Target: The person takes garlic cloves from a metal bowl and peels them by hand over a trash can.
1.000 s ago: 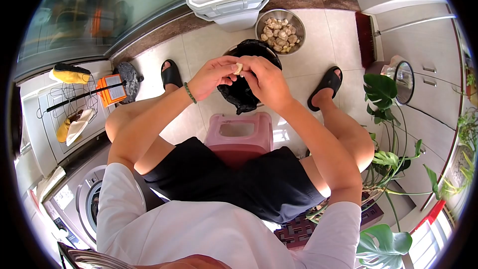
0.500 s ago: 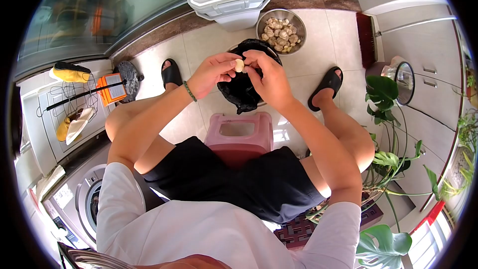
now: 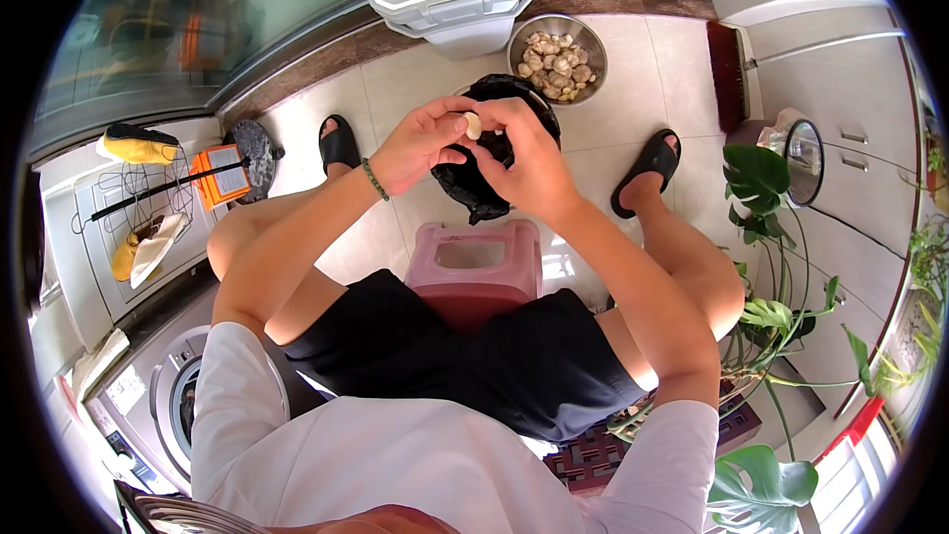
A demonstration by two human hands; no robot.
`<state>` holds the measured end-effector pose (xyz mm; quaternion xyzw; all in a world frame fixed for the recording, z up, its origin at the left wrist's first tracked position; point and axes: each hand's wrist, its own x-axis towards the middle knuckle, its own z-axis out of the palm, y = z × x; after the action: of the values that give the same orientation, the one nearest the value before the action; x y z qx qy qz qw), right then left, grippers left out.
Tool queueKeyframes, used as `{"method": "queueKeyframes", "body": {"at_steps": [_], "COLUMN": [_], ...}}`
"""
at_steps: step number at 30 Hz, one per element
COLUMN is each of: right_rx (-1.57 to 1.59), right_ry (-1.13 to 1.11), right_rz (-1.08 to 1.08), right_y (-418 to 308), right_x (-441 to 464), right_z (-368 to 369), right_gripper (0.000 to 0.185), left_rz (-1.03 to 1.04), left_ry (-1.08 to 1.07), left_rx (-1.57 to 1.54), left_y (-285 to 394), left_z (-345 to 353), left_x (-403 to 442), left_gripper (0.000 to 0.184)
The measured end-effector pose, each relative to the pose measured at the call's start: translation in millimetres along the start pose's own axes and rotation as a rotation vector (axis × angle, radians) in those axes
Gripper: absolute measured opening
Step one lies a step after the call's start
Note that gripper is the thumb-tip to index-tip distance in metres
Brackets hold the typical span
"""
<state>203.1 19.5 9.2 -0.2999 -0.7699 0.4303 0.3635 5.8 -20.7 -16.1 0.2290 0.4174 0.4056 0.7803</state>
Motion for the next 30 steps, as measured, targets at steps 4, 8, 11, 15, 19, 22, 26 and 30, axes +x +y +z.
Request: {"method": "queueKeyframes", "body": {"at_steps": [4, 8, 11, 15, 19, 22, 26, 30], "right_rx": [0.043, 0.056, 0.064, 0.072, 0.071, 0.056, 0.042, 0.052], "right_ry": [-0.051, -0.058, -0.085, -0.098, -0.147, -0.109, -0.073, -0.082], "right_rz": [-0.028, 0.012, 0.014, 0.015, 0.087, 0.032, 0.003, 0.012], "right_y": [-0.2, -4.3, -3.1, -4.0, -3.6, -4.0, -4.4, -6.6], "right_x": [-0.9, -0.3, -1.5, -1.0, -3.6, -2.0, -1.6, -1.7], "right_z": [2.5, 0.7, 0.3, -1.5, -3.4, -1.3, -1.5, -1.8], "right_gripper": [0.054, 0.056, 0.058, 0.060, 0.061, 0.060, 0.059, 0.058], "left_rz": [-0.044, -0.031, -0.016, -0.013, -0.003, 0.007, -0.017, -0.051], "left_ry": [-0.001, -0.026, -0.027, -0.021, -0.033, -0.021, -0.018, -0.034], "left_rx": [-0.005, -0.041, -0.053, -0.038, -0.033, -0.046, -0.073, -0.045], "left_y": [-0.6, -5.1, -6.8, -6.4, -6.5, -6.5, -5.0, -6.8], "left_z": [0.8, -0.7, -1.2, 0.0, -0.2, 0.4, 3.8, 0.3], "left_x": [0.3, 2.7, 3.6, 3.7, 4.8, 5.6, 6.0, 8.4], "left_gripper": [0.035, 0.033, 0.032, 0.032, 0.032, 0.032, 0.032, 0.028]}}
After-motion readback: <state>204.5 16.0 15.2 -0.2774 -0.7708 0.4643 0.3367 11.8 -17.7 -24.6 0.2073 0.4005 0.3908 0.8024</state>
